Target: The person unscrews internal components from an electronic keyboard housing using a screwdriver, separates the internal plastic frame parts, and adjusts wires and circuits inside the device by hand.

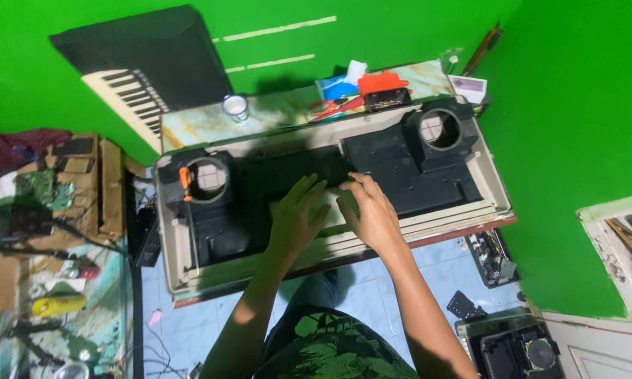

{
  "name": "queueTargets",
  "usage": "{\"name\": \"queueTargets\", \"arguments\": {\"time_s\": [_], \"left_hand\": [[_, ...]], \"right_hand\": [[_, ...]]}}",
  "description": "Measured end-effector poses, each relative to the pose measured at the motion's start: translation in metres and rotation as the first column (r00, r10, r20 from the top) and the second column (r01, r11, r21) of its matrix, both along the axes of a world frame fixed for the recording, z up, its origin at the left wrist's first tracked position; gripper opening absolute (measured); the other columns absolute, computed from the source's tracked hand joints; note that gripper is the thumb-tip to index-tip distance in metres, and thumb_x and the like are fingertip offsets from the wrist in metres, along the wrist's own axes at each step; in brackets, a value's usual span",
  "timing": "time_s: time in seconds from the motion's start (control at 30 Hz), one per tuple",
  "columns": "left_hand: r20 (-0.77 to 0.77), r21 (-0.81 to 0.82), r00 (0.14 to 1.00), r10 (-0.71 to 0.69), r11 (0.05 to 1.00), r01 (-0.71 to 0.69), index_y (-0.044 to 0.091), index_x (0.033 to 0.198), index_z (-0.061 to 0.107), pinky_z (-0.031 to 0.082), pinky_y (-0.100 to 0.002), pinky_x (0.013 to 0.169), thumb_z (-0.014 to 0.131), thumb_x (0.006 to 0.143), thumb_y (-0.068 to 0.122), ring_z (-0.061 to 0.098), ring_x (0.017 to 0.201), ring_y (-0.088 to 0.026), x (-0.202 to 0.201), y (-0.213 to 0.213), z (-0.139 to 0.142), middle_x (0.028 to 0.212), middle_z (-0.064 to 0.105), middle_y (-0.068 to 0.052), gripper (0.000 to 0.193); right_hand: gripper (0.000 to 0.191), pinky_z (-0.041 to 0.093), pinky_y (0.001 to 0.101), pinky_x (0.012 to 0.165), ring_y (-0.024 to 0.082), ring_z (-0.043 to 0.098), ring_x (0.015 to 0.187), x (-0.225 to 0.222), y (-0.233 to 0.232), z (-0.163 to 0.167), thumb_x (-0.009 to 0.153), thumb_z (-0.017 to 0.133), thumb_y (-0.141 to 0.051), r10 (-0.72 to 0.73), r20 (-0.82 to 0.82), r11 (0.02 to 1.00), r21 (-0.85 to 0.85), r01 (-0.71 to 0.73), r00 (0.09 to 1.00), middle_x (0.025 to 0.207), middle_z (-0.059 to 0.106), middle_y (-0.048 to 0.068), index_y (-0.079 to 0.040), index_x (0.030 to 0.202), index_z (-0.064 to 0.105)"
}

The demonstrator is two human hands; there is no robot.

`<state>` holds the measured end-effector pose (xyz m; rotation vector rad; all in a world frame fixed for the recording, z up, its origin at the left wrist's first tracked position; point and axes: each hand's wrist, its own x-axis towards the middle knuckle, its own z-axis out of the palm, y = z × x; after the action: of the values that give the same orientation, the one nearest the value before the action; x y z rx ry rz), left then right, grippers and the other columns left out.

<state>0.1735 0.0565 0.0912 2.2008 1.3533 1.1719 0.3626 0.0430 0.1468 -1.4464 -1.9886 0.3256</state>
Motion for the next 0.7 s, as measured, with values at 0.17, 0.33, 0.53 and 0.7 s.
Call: {"name": "queueTargets", "arguments": {"time_s": [0.17,0.33,0.53,0.7], "left_hand": [[-0.060,0.013,0.994,0.088,0.996,-0.088,0.010,0.138,0.062,0.048,-0.046,0.107,0.077,0.088,0.021,0.058,0.133,-0.038,-0.033,-0.039,0.002,0.143,0.062,-0.014,0.053],[-0.061,0.013,0.981,0.185,0.983,-0.185,0.010,0.135,0.063,0.048,-0.047,0.107,0.077,0.086,0.021,0.056,0.132,-0.039,-0.066,-0.065,0.007,0.142,0.061,-0.016,0.051],[-0.067,-0.047,0.948,0.310,0.948,-0.314,0.008,0.136,0.063,0.047,-0.048,0.108,0.075,0.090,0.023,0.056,0.133,-0.038,-0.107,-0.088,0.002,0.143,0.061,-0.015,0.050],[-0.050,-0.110,0.935,0.351,0.929,-0.354,0.008,0.135,0.063,0.046,-0.047,0.110,0.074,0.092,0.024,0.056,0.134,-0.038,-0.134,-0.092,-0.010,0.143,0.061,-0.015,0.048]], "right_hand": [[0.036,0.052,0.0436,0.096,0.036,0.060,0.122,-0.031,-0.017,0.001,0.086,0.075,-0.017,0.033,0.005,0.996,-0.079,-0.033,0.999,0.138,0.060,0.012,-0.009,0.120,0.067],[0.037,0.052,0.0437,0.097,0.035,0.062,0.120,-0.062,-0.018,-0.010,0.087,0.074,-0.018,0.171,-0.064,0.980,-0.088,-0.176,0.983,0.134,0.063,0.013,-0.009,0.123,0.067],[0.030,0.055,0.0427,0.093,0.037,0.065,0.115,-0.104,-0.011,-0.027,0.089,0.073,-0.020,0.314,-0.104,0.947,-0.035,-0.319,0.944,0.132,0.064,0.015,-0.008,0.117,0.068],[0.029,0.055,0.0429,0.090,0.037,0.066,0.113,-0.134,-0.008,-0.036,0.092,0.072,-0.020,0.380,-0.109,0.921,-0.049,-0.386,0.919,0.131,0.064,0.015,-0.007,0.117,0.067]]}}
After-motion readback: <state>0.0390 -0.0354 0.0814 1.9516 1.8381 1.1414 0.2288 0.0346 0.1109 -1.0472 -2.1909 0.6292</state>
